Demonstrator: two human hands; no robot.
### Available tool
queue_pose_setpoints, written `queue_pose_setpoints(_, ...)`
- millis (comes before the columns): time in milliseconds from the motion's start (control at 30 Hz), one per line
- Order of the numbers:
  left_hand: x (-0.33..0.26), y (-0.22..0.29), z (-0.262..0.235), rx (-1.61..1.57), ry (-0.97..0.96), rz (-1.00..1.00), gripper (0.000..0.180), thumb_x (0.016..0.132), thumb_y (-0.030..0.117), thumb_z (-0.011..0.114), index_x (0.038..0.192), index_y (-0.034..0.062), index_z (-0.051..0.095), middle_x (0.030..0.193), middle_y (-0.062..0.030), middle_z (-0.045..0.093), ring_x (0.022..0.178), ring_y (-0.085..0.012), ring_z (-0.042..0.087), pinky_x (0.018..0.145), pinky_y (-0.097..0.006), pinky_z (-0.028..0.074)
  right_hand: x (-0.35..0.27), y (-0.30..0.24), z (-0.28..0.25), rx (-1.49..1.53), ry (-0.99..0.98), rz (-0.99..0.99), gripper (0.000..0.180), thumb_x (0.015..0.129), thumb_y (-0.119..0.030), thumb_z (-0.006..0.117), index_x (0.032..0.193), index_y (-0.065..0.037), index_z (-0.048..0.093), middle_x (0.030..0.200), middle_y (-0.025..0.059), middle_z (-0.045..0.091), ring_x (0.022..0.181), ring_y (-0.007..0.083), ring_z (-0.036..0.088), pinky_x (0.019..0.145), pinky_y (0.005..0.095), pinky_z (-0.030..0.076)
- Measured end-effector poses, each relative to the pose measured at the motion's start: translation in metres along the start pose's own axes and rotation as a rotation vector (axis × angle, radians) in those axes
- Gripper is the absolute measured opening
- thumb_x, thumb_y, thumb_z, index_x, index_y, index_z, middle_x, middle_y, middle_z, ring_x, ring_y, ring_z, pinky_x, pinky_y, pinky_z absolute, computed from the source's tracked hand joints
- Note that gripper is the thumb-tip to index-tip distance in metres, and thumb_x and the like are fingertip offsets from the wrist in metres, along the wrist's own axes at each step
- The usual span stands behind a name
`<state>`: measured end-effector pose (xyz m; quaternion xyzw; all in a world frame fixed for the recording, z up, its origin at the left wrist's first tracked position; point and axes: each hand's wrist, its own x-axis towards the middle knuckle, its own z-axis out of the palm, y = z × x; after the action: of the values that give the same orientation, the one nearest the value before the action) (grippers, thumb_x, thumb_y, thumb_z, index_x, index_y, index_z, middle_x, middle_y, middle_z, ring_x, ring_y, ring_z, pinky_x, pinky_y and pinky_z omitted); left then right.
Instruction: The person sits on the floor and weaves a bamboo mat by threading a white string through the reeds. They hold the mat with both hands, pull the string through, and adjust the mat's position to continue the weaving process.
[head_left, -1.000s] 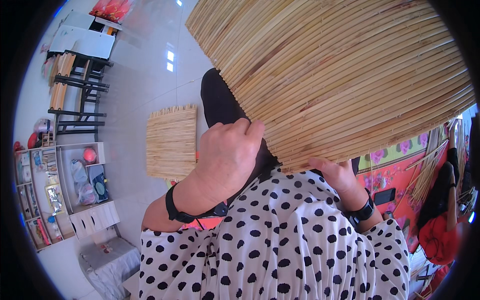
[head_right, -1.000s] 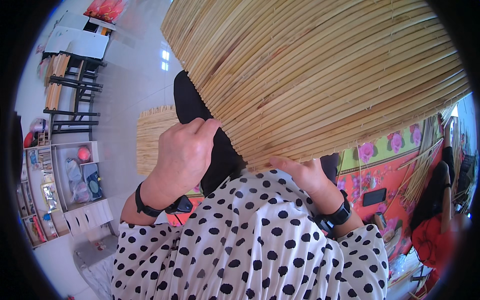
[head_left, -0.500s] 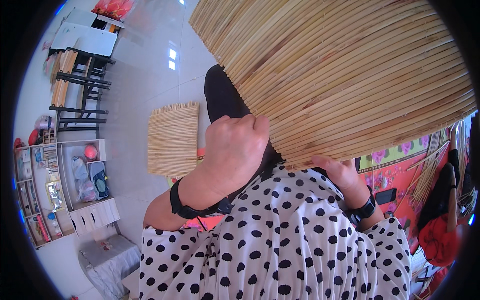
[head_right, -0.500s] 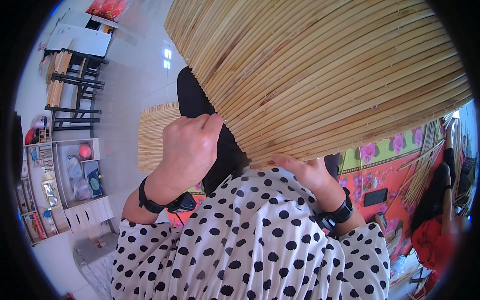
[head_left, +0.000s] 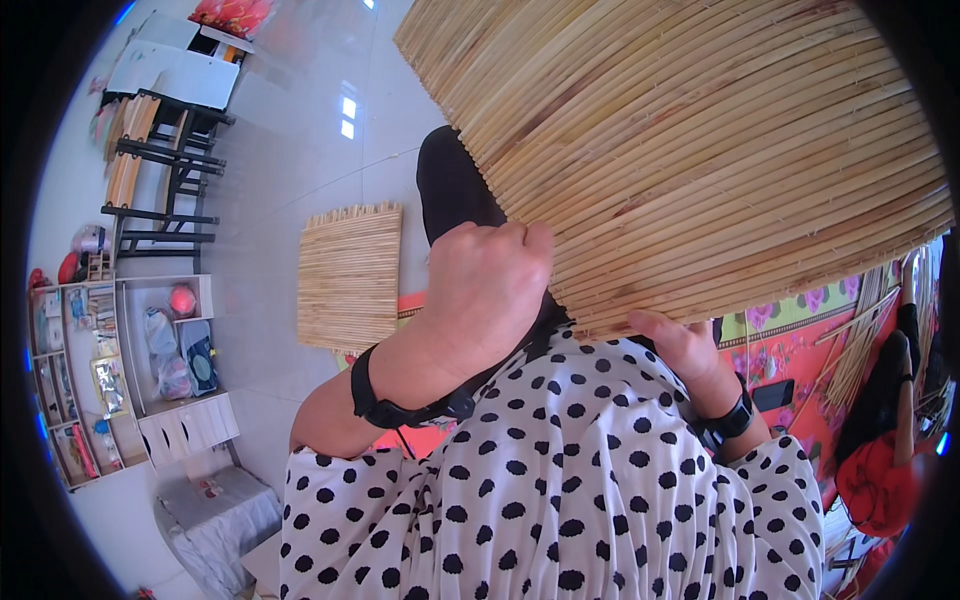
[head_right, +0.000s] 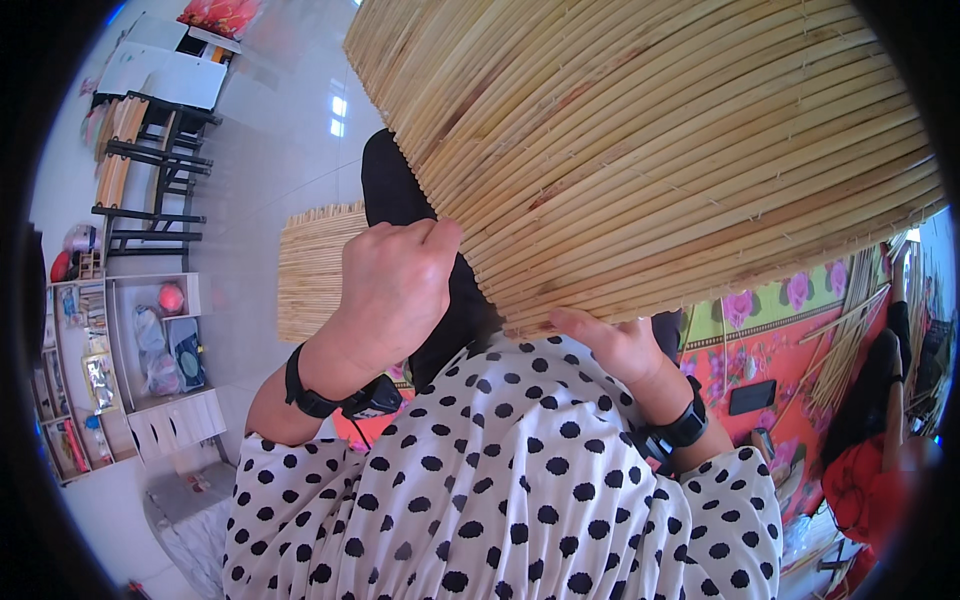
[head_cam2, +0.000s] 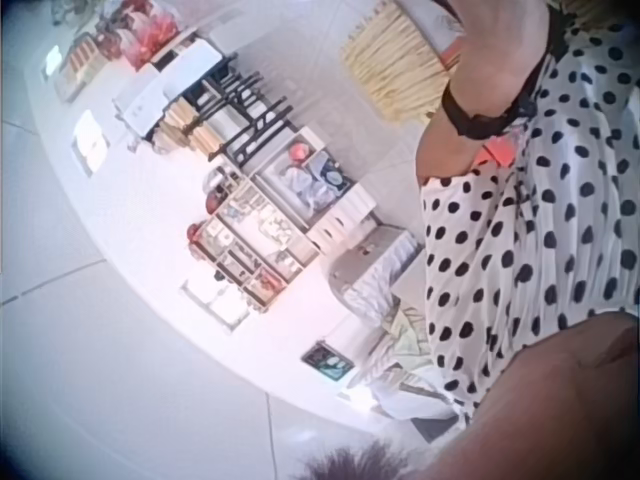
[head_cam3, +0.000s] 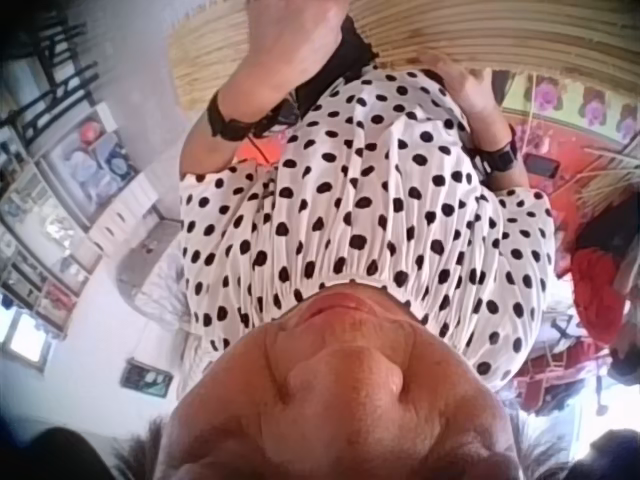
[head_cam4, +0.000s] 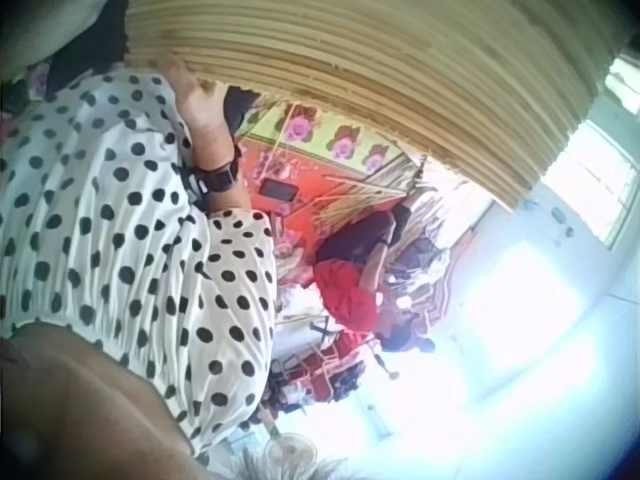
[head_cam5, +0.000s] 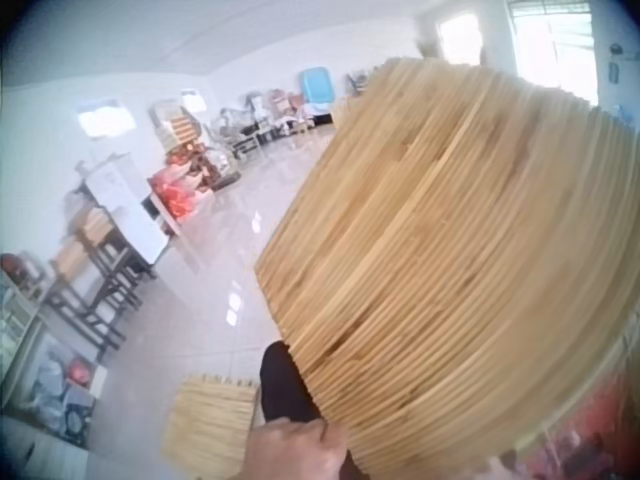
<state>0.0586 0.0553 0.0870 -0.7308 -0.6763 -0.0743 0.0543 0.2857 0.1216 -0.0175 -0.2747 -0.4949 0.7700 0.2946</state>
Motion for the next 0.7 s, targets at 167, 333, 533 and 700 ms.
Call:
queue_pose_setpoints(167,0.001,0.0,-0.001,0.003,-0.007,-0.01,0.011,0.067,0.001,0.064,0.074,0.0056,0.056,0.063,-0.0074,0.058,0.055,-0.0265,0.06,0.053,-0.036,0.048,-0.003,0.003,0.002,-0.005,0.018,-0.023,0.048,0.081,0.001,0.075,0.125,0.004,0.056,0.118,0.0114,0.065,0.108,0.0199,0.061,0.092,0.0328,0.052)
queue_pose_setpoints(333,-0.001,-0.005,-0.002,-0.021,-0.009,-0.024,0.013,0.071,0.001,0.065,0.08,0.0063,0.057,0.067,-0.0066,0.059,0.056,-0.0282,0.059,0.053,-0.038,0.047,-0.002,0.006,0.004,-0.136,0.051,-0.086,0.047,0.08,0.002,0.074,0.124,0.004,0.057,0.115,0.0113,0.066,0.105,0.02,0.062,0.091,0.0331,0.052)
queue_pose_setpoints(533,0.001,-0.015,-0.028,-0.146,0.173,-0.113,0.031,0.084,0.012,0.067,0.114,0.0096,0.062,0.1,-0.0083,0.062,0.076,-0.027,0.065,0.065,-0.038,0.051,0.011,-0.024,0.007,0.021,0.153,-0.149,0.043,0.073,0.004,0.073,0.115,0.004,0.062,0.11,0.0111,0.068,0.101,0.0227,0.065,0.089,0.0356,0.053)
queue_pose_setpoints(700,-0.004,-0.065,-0.039,-0.182,0.366,-0.166,0.067,0.077,0.0,0.071,0.139,0.0148,0.05,0.146,-0.0172,0.04,0.133,-0.0376,0.044,0.1,-0.045,0.046,0.038,-0.051,-0.027,-0.26,0.036,-0.64,0.051,0.068,-0.001,0.068,0.118,0.005,0.06,0.112,0.0136,0.067,0.099,0.0289,0.066,0.087,0.0373,0.053)
